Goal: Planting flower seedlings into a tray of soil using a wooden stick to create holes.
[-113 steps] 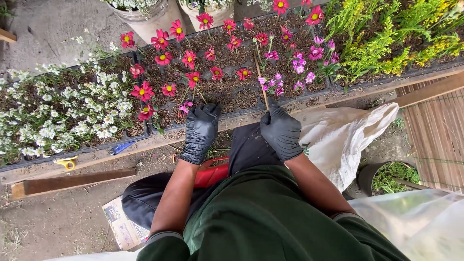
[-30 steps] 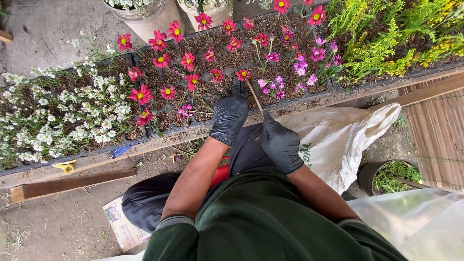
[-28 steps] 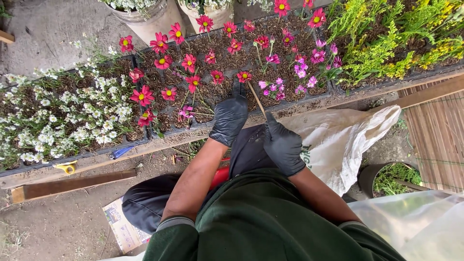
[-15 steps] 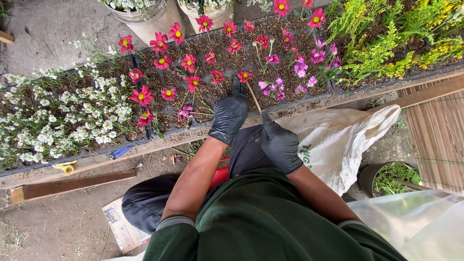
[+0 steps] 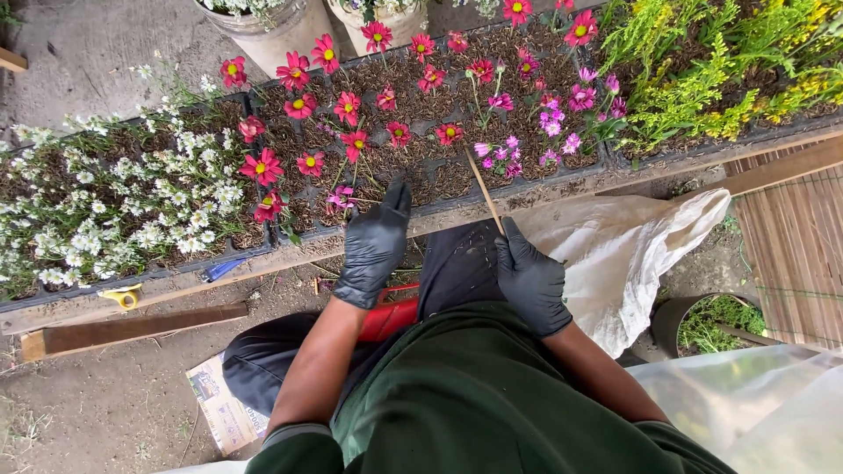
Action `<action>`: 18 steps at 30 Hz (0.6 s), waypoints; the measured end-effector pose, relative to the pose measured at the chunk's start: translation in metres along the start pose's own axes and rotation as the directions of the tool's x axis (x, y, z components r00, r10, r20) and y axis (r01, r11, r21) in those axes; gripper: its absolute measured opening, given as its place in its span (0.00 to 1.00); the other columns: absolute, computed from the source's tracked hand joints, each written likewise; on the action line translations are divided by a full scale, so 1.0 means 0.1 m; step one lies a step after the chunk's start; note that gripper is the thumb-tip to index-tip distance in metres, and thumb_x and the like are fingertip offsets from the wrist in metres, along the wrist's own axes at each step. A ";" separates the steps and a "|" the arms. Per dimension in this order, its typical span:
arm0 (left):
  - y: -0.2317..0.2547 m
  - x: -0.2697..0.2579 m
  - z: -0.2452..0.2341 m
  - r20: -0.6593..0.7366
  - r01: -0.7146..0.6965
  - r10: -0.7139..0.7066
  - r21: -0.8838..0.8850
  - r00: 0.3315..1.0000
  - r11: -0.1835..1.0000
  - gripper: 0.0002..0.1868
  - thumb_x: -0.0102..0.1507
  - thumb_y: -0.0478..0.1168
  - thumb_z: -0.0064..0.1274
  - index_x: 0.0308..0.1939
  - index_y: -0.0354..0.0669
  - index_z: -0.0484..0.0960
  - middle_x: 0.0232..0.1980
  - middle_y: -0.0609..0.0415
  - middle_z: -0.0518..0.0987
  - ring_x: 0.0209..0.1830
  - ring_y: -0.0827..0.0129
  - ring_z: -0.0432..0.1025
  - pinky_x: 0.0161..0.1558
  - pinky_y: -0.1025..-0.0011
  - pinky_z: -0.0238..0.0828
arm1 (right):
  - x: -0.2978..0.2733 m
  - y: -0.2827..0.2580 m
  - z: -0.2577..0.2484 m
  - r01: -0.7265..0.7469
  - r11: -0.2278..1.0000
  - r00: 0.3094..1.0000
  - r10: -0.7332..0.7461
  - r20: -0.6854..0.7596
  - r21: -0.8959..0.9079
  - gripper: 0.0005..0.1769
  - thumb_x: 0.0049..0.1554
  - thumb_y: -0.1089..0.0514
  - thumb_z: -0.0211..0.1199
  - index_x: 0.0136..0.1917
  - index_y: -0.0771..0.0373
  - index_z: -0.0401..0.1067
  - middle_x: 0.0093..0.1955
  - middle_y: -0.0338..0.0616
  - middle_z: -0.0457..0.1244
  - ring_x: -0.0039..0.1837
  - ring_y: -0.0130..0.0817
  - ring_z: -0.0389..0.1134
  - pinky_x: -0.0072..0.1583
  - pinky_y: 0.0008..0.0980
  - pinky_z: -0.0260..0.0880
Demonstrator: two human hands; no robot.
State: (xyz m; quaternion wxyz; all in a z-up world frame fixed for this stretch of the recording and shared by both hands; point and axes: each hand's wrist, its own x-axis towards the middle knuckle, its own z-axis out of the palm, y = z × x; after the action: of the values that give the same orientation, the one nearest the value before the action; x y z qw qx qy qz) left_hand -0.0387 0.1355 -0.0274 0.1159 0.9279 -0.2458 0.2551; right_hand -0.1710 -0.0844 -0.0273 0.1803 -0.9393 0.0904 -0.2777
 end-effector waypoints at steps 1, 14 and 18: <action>-0.06 0.00 -0.07 0.023 0.005 -0.006 0.014 1.000 1.000 0.14 0.67 0.41 0.52 0.57 0.51 0.82 0.33 0.45 0.85 0.20 0.52 0.78 0.21 0.56 0.75 | -0.04 0.04 0.04 -0.015 1.000 1.000 0.015 0.016 -0.006 0.24 0.61 0.50 0.69 0.70 0.55 0.77 0.44 0.48 0.74 0.31 0.40 0.69 0.37 0.27 0.74; -0.72 -0.46 0.13 0.381 0.191 -0.197 0.053 0.903 0.980 0.17 0.71 0.54 0.46 0.59 0.58 0.82 0.49 0.53 0.86 0.34 0.57 0.82 0.35 0.63 0.80 | -0.05 -0.31 -0.05 -0.414 0.813 0.841 0.169 0.514 0.409 0.17 0.65 0.48 0.60 0.66 0.46 0.76 0.35 0.54 0.71 0.36 0.57 0.74 0.37 0.48 0.76; -1.18 -0.90 0.69 0.379 -0.012 -0.043 0.143 0.924 0.990 0.14 0.66 0.45 0.52 0.55 0.56 0.82 0.53 0.52 0.85 0.33 0.60 0.83 0.34 0.65 0.82 | -0.04 -0.62 0.09 -0.746 0.467 0.595 0.148 0.790 0.474 0.17 0.66 0.52 0.57 0.63 0.62 0.74 0.29 0.54 0.68 0.26 0.40 0.67 0.32 0.29 0.67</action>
State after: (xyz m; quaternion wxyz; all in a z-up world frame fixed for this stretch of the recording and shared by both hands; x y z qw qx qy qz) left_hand -0.0170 0.2483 -0.1437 0.0013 0.9676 -0.2375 0.0859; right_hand -0.1647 -0.0239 -0.0118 0.6557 -0.7283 0.1571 0.1220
